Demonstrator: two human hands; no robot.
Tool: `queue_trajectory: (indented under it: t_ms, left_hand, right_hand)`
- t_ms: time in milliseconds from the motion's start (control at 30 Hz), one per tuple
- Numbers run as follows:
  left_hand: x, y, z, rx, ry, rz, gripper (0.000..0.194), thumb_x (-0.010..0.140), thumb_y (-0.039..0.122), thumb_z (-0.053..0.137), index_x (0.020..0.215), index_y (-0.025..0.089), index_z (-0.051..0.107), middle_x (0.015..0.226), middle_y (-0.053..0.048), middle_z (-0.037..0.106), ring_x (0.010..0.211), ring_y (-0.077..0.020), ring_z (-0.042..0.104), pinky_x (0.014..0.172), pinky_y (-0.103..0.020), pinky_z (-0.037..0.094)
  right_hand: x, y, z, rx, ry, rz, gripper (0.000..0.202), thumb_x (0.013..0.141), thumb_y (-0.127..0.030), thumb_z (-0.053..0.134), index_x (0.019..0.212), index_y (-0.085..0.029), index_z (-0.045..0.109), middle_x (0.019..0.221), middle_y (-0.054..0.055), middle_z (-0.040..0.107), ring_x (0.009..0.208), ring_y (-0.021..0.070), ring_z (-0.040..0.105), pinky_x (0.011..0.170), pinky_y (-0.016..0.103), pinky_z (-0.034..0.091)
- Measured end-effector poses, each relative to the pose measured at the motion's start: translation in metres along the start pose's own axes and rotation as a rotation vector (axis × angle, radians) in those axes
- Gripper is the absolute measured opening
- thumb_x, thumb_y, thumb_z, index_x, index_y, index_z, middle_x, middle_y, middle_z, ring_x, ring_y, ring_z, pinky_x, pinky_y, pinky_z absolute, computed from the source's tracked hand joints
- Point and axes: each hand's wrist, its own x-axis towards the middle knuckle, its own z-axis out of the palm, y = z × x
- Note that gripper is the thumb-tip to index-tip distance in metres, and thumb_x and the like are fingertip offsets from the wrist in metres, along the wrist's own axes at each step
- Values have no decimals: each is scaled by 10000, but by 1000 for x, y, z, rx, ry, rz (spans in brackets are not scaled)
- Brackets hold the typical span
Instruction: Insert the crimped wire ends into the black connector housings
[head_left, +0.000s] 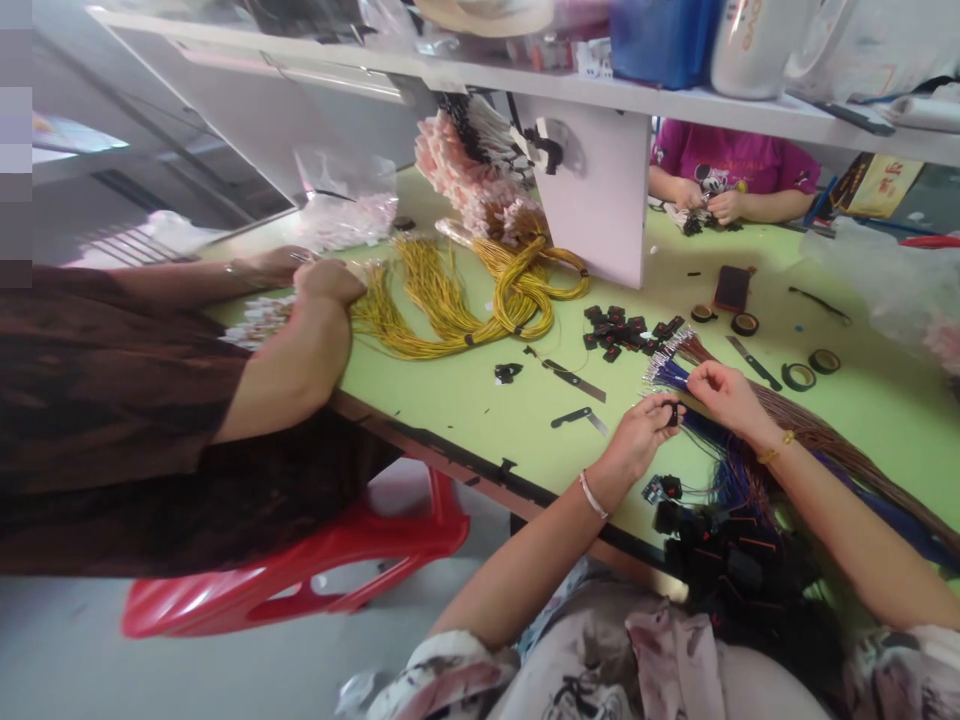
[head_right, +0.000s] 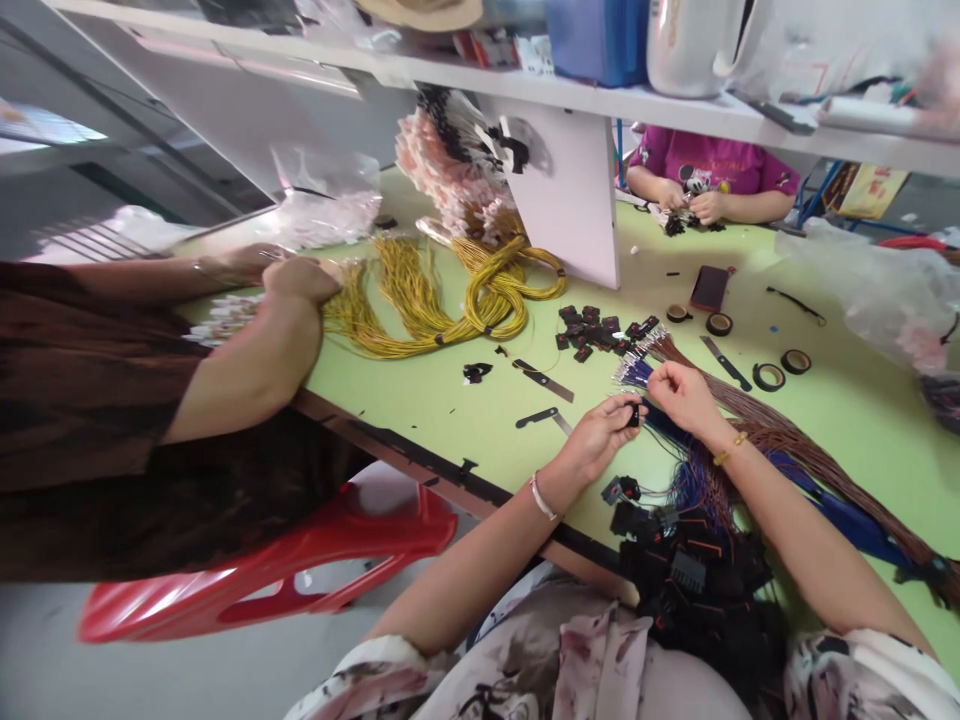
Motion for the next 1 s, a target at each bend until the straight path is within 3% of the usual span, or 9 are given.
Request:
queue_trajectory:
  t_ms: [300, 667, 1000]
  left_hand:
    - [6, -6, -9, -117, -95, -32, 173, 744, 133, 649, 916, 135, 658, 796, -37, 610, 702, -96, 546, 653, -211, 430]
    - [9, -8, -13, -120, -113, -60, 154, 751, 145, 663, 904, 131, 660, 828, -52, 628, 716, -100, 566, 662, -215, 436]
    - [9, -7, -14, -101, -105, -38, 166, 741, 160, 690, 902, 136, 655, 835, -47, 629, 704, -92, 559, 648, -204, 438]
  right_hand:
    - [-35, 10, 15, -140, -26, 18, 130, 737, -239, 536, 624, -182, 505, 553, -41, 507, 494, 85, 378, 497, 212, 318]
    - [-38, 4, 13, -312, -50, -15, 133, 735, -250, 523, 618, -189, 514, 499, -47, 469, 454, 88, 351, 474, 220, 248]
    - [-36, 8, 13, -257, -50, -6, 138, 729, -242, 520, 604, -188, 499, 505, -50, 463, 468, 89, 356, 475, 214, 268]
